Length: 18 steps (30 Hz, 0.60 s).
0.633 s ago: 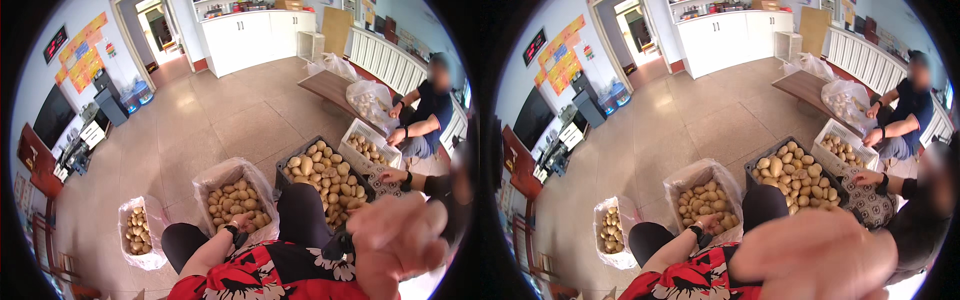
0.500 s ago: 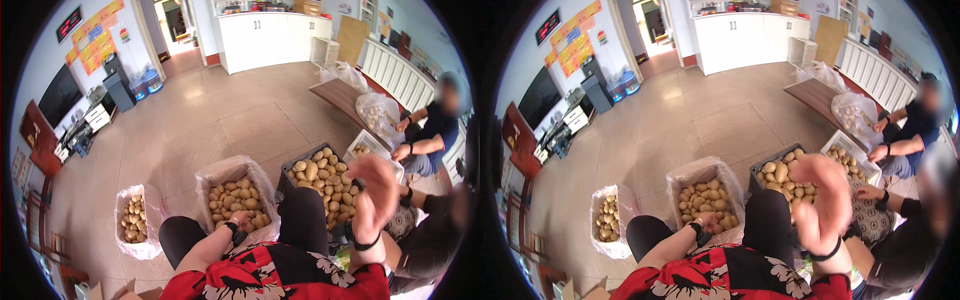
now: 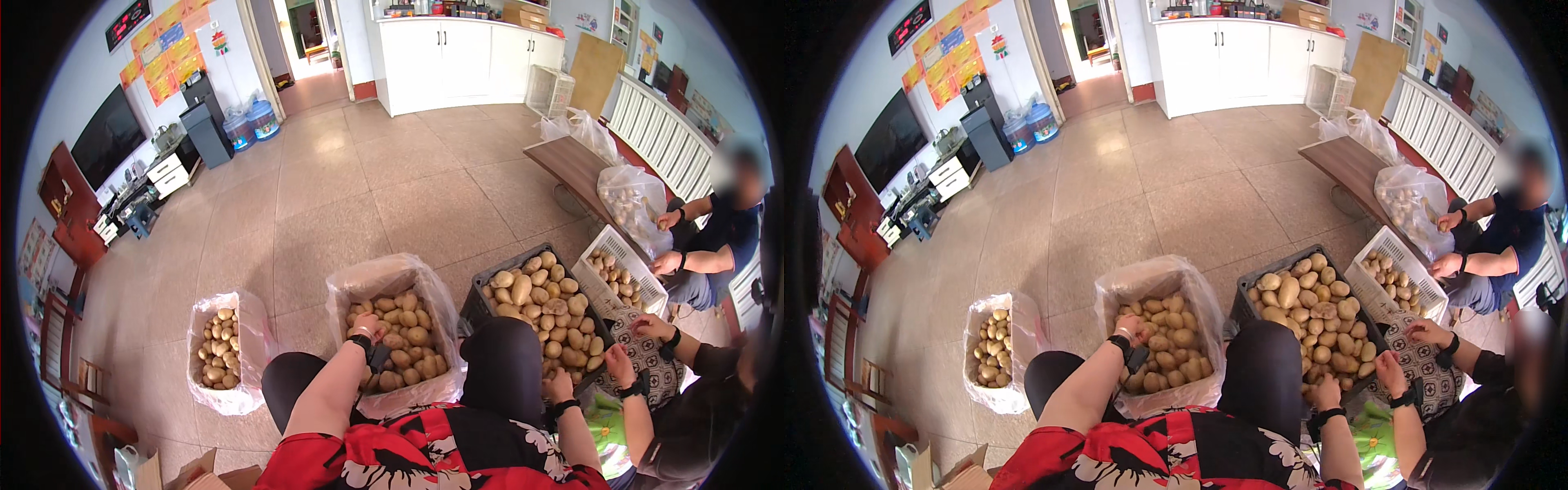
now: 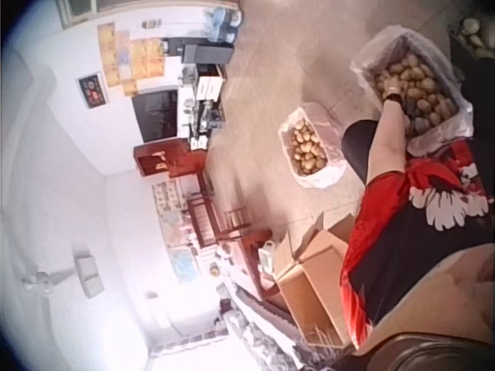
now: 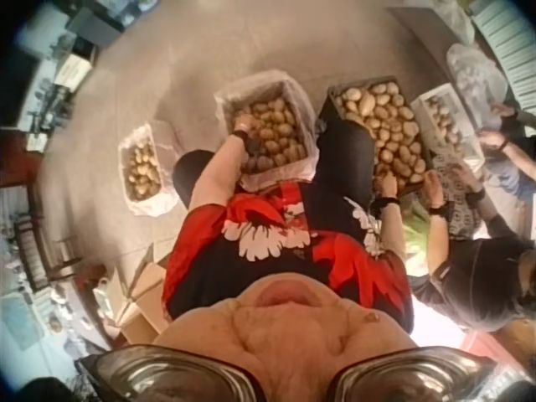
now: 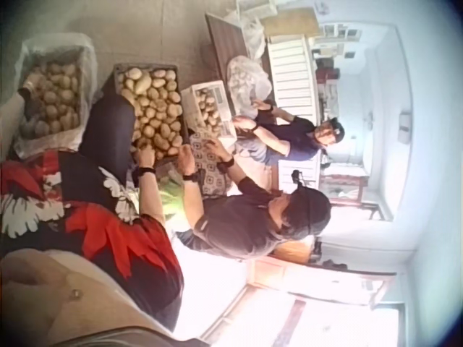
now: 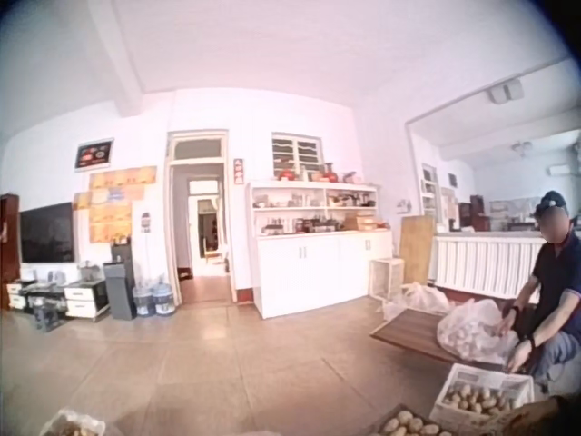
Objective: Sorting potatoes from crates into bags and boxes.
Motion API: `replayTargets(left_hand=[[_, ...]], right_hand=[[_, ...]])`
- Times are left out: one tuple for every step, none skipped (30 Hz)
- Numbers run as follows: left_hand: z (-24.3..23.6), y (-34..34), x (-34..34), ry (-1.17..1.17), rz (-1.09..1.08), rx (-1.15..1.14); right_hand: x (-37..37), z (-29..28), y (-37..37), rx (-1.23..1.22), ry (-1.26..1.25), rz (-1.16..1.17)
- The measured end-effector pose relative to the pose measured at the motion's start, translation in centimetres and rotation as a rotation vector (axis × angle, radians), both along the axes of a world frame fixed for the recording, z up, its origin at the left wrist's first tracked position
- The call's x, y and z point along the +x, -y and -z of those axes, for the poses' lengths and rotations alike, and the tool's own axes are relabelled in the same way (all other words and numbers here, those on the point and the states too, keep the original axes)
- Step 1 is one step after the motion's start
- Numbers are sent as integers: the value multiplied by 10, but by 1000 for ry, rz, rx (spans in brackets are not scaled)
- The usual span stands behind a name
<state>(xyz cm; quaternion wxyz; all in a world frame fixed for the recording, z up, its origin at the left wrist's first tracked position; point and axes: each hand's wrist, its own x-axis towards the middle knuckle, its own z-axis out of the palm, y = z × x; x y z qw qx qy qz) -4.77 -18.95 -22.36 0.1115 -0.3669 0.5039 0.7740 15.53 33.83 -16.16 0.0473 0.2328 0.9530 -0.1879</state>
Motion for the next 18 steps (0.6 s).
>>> replayTargets(left_hand=[[-1, 6, -4, 6, -16, 3], [-4, 11, -10, 8, -32, 6], [-7, 14, -16, 8, -48, 11], [-10, 15, -18, 20, -68, -21], [-12, 16, -19, 14, -64, -24], [-14, 17, -17, -4, -66, 13], [-15, 17, -15, -22, -69, 51], [-16, 17, -14, 15, -116, 85], [-16, 17, -11, -9, -85, 90], [-15, 16, -8, -17, -150, 130], [-14, 15, -6, 9, -244, 181], [-13, 16, -4, 10, -284, 215], [-11, 16, -3, -24, -248, 211], [-10, 17, -3, -14, -296, 227], [-9, 17, -4, 12, -362, 246], [-8, 18, -5, -11, -366, 263], [-6, 19, -7, -49, -322, 244], [-4, 20, -8, -41, -362, 256]], right_hand=[[5, -1, 2, -19, 8, 4], [6, -2, 5, -48, 36, 37], [6, -3, 7, -44, 5, 11], [6, -4, 8, -74, 65, 29], [5, -4, 9, -101, 97, 39], [4, -2, 10, -117, 127, 45], [3, 2, 10, -116, 145, 47], [1, 6, 10, -92, 148, 49], [0, 11, 10, -69, 151, 50], [-2, 17, 10, -72, 147, 53], [-5, 22, 8, -27, 227, 17], [-6, 27, 6, 27, 322, -3], [-8, 31, 5, 17, 306, -16], [-9, 34, 3, 14, 330, -30], [-9, 36, 1, 16, 357, -33], [-10, 37, 0, 9, 349, -41], [-10, 38, -2, 10, 361, -53], [-10, 38, -2, 10, 374, -65]])
